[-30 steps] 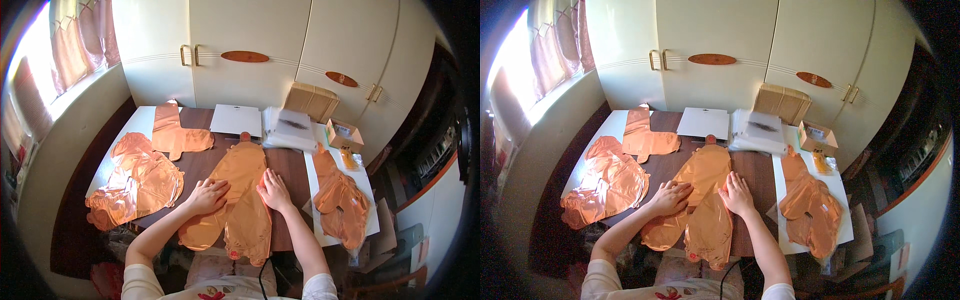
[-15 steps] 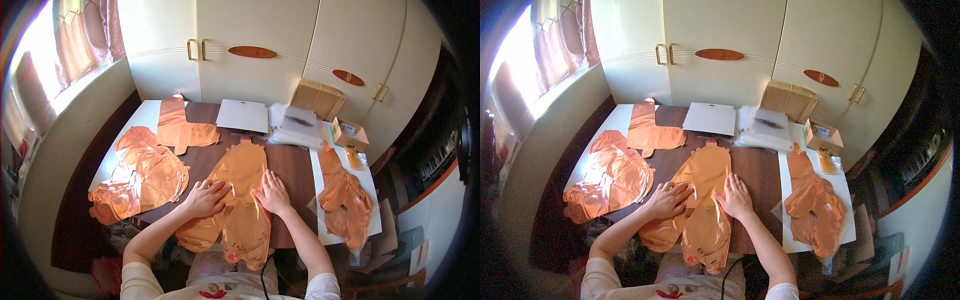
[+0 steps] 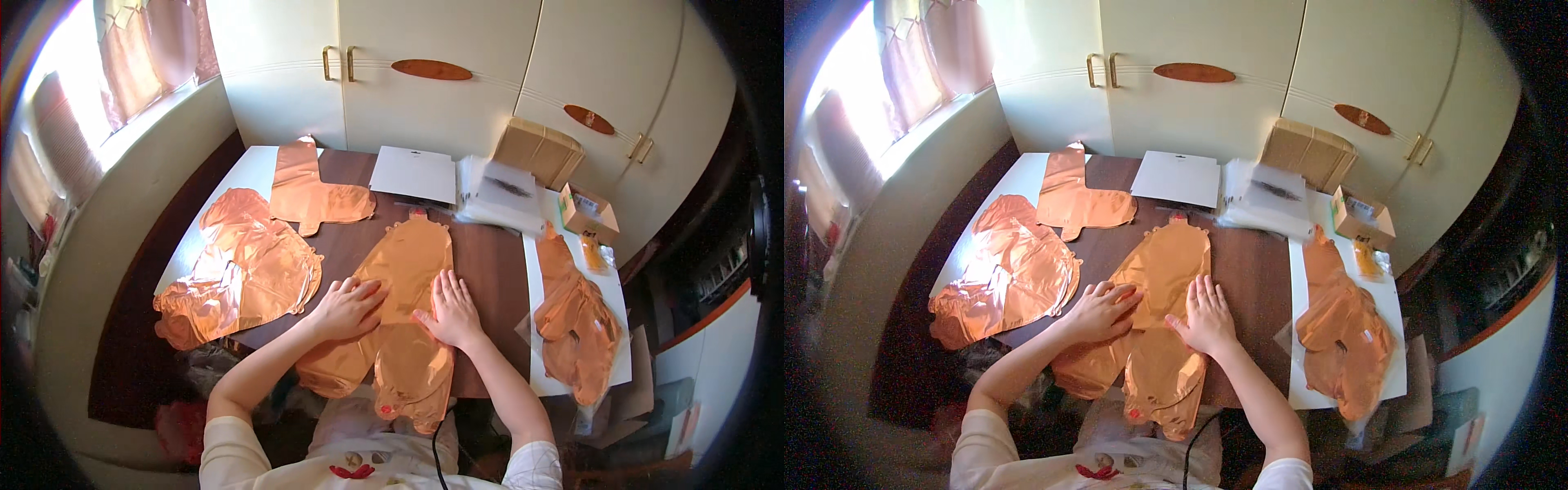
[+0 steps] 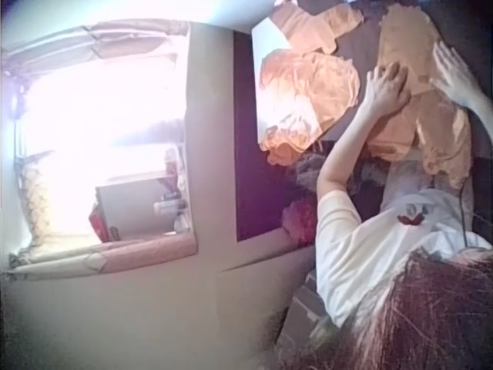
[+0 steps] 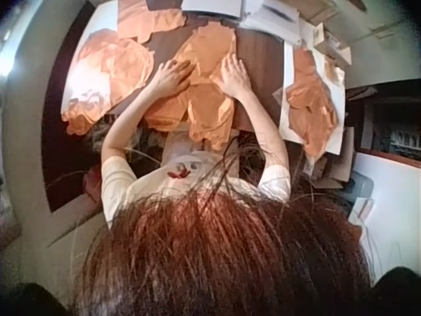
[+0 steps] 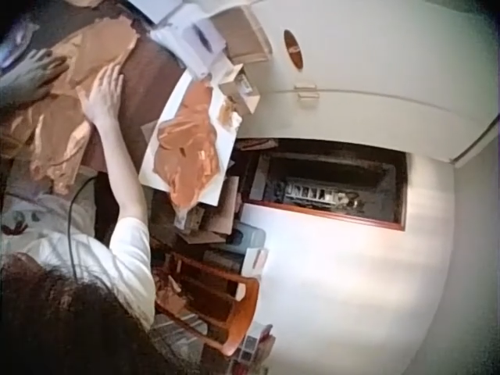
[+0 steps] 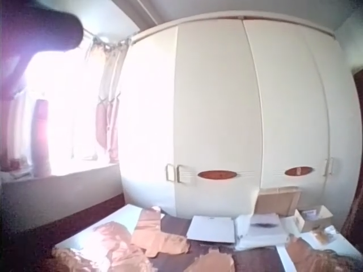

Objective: Folding and placing foil balloons into plastic sleeves with cardboard inserts.

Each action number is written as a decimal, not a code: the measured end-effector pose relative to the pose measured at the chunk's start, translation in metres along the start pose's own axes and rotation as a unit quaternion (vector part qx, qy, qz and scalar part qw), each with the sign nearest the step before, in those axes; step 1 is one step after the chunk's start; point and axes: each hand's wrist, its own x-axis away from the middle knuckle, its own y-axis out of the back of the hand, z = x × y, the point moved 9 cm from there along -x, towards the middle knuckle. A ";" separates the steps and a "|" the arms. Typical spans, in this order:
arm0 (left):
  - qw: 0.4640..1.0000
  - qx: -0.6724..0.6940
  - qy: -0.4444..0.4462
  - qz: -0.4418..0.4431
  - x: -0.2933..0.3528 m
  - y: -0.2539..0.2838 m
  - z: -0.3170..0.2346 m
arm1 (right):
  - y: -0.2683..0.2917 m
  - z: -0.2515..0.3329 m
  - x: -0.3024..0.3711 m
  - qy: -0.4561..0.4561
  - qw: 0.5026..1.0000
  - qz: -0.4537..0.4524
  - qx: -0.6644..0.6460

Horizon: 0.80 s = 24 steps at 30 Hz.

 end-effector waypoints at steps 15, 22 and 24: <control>0.988 0.060 0.145 -0.011 0.081 0.060 -0.029 | 0.004 0.002 0.003 -0.006 1.000 0.001 0.025; 0.643 0.566 0.482 -0.183 0.235 -0.025 -0.003 | 0.007 0.011 -0.002 -0.002 1.000 0.006 0.030; 0.509 0.658 0.512 -0.214 0.228 -0.047 -0.017 | 0.008 0.010 0.000 0.000 0.999 -0.010 0.037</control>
